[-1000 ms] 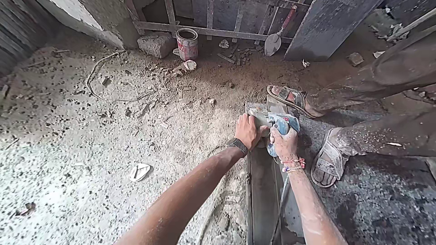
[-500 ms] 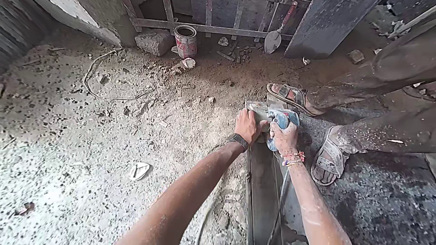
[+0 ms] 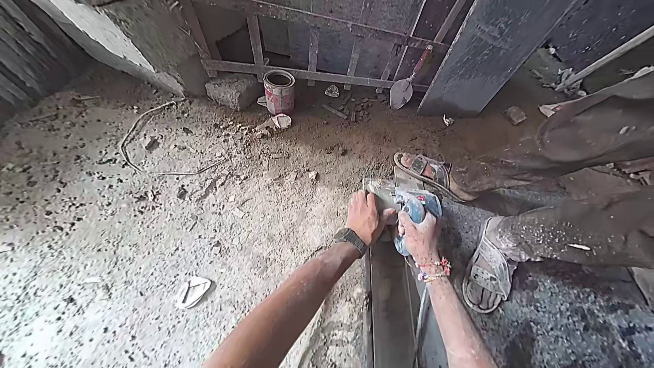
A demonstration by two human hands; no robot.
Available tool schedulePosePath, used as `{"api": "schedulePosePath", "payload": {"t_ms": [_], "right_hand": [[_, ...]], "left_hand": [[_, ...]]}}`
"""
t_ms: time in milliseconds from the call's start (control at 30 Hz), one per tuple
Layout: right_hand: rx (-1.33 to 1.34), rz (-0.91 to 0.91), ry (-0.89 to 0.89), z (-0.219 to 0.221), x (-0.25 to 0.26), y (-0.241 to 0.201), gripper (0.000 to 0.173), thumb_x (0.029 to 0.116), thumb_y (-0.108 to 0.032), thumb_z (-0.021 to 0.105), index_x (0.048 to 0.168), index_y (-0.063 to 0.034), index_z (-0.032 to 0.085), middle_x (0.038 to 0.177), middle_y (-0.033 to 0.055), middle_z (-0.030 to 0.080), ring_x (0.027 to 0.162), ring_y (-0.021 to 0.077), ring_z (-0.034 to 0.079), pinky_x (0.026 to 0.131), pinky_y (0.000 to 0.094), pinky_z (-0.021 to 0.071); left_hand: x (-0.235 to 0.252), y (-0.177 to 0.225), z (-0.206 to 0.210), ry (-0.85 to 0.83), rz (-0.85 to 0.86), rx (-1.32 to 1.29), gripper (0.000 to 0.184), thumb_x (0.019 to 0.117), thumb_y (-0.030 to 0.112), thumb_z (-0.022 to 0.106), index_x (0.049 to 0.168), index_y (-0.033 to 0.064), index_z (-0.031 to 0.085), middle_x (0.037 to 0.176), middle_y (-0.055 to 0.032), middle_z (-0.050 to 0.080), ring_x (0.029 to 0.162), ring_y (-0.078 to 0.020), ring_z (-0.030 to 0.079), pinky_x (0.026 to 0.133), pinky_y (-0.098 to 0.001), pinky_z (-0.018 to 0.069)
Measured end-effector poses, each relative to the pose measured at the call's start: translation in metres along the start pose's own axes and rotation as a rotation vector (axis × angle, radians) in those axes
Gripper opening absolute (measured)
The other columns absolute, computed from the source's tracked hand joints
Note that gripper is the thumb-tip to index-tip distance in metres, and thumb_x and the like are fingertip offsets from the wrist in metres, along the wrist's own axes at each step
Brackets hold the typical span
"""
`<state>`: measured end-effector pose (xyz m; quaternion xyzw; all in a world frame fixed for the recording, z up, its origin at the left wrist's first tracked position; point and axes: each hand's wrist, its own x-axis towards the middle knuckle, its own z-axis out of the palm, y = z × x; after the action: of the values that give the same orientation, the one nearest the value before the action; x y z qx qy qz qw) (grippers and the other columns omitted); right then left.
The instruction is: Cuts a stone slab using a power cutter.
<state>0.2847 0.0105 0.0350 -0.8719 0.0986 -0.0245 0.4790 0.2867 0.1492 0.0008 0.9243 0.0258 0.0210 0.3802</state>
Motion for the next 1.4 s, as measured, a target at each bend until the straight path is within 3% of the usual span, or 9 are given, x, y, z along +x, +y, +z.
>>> {"api": "schedulePosePath", "payload": {"t_ms": [133, 300, 433, 633, 800, 900, 1200, 1400], "right_hand": [[0.053, -0.002, -0.015, 0.0, -0.001, -0.001, 0.029, 0.0872, -0.018, 0.066, 0.106, 0.0036, 0.061, 0.065, -0.0002, 0.059, 0.05, 0.0081, 0.058, 0.053, 0.027, 0.0545], [0.184, 0.171, -0.127, -0.006, -0.001, -0.013, 0.025, 0.0951, -0.011, 0.065, 0.112, 0.003, 0.055, 0.061, 0.0005, 0.056, 0.046, 0.0088, 0.057, 0.048, 0.0241, 0.0537], [0.152, 0.255, -0.143, -0.009, -0.007, -0.02, 0.031, 0.0984, -0.013, 0.065, 0.119, 0.005, 0.051, 0.065, 0.003, 0.056, 0.048, 0.0094, 0.056, 0.05, 0.0245, 0.0532], [0.174, 0.248, -0.127, -0.025, -0.057, -0.002, 0.036, 0.0966, -0.012, 0.065, 0.124, 0.0056, 0.051, 0.065, 0.0032, 0.056, 0.048, 0.0106, 0.056, 0.05, 0.0265, 0.0539], [0.22, 0.181, -0.106, -0.028, -0.07, 0.012, 0.034, 0.0943, -0.018, 0.068, 0.118, 0.003, 0.056, 0.062, 0.0022, 0.057, 0.046, 0.0112, 0.056, 0.049, 0.0277, 0.0538], [0.229, 0.11, -0.106, -0.026, -0.061, 0.011, 0.025, 0.0912, -0.017, 0.067, 0.108, 0.0002, 0.059, 0.058, -0.0011, 0.056, 0.044, 0.0092, 0.055, 0.047, 0.0255, 0.0524], [0.205, 0.15, -0.108, -0.008, -0.013, -0.006, 0.023, 0.0961, -0.014, 0.067, 0.107, 0.0023, 0.054, 0.057, -0.0011, 0.053, 0.044, 0.008, 0.054, 0.047, 0.0238, 0.0524], [0.194, 0.174, -0.115, -0.005, 0.003, -0.012, 0.021, 0.0982, -0.013, 0.065, 0.105, 0.003, 0.053, 0.058, 0.0007, 0.054, 0.045, 0.0094, 0.055, 0.049, 0.0243, 0.0537]], "left_hand": [[0.0, -0.002, 0.003, 0.03, 0.023, -0.013, 0.072, 0.0963, 0.054, 0.062, 0.125, -0.0118, 0.062, 0.125, -0.0346, 0.061, 0.123, -0.0498, 0.058, 0.106, -0.0548, 0.0471], [0.002, -0.001, 0.001, 0.004, 0.022, 0.002, 0.071, 0.0971, 0.053, 0.061, 0.125, -0.0122, 0.062, 0.126, -0.0358, 0.059, 0.124, -0.0509, 0.057, 0.107, -0.0558, 0.0462], [-0.003, 0.006, -0.01, -0.081, -0.017, 0.031, 0.072, 0.0987, 0.053, 0.06, 0.129, -0.0122, 0.059, 0.132, -0.036, 0.056, 0.129, -0.0504, 0.053, 0.11, -0.0557, 0.0434], [-0.051, 0.013, -0.012, -0.172, 0.002, 0.063, 0.075, 0.0989, 0.056, 0.057, 0.129, -0.0131, 0.058, 0.132, -0.0363, 0.056, 0.129, -0.051, 0.053, 0.11, -0.0568, 0.043], [-0.065, 0.013, -0.006, -0.149, 0.009, 0.083, 0.073, 0.0985, 0.054, 0.057, 0.127, -0.0122, 0.06, 0.128, -0.0358, 0.058, 0.126, -0.0508, 0.056, 0.109, -0.056, 0.044], [-0.057, 0.013, -0.006, -0.143, 0.0, 0.065, 0.072, 0.0982, 0.054, 0.058, 0.126, -0.0125, 0.06, 0.128, -0.036, 0.058, 0.125, -0.0505, 0.056, 0.107, -0.0559, 0.0458], [-0.008, 0.008, -0.007, -0.132, -0.06, 0.035, 0.073, 0.099, 0.054, 0.059, 0.131, -0.0114, 0.058, 0.135, -0.0352, 0.055, 0.13, -0.0486, 0.054, 0.111, -0.0542, 0.0436], [0.01, 0.01, -0.012, -0.162, -0.085, 0.036, 0.071, 0.0984, 0.053, 0.062, 0.13, -0.0099, 0.058, 0.132, -0.0327, 0.056, 0.129, -0.0464, 0.054, 0.109, -0.0543, 0.0442]]}}
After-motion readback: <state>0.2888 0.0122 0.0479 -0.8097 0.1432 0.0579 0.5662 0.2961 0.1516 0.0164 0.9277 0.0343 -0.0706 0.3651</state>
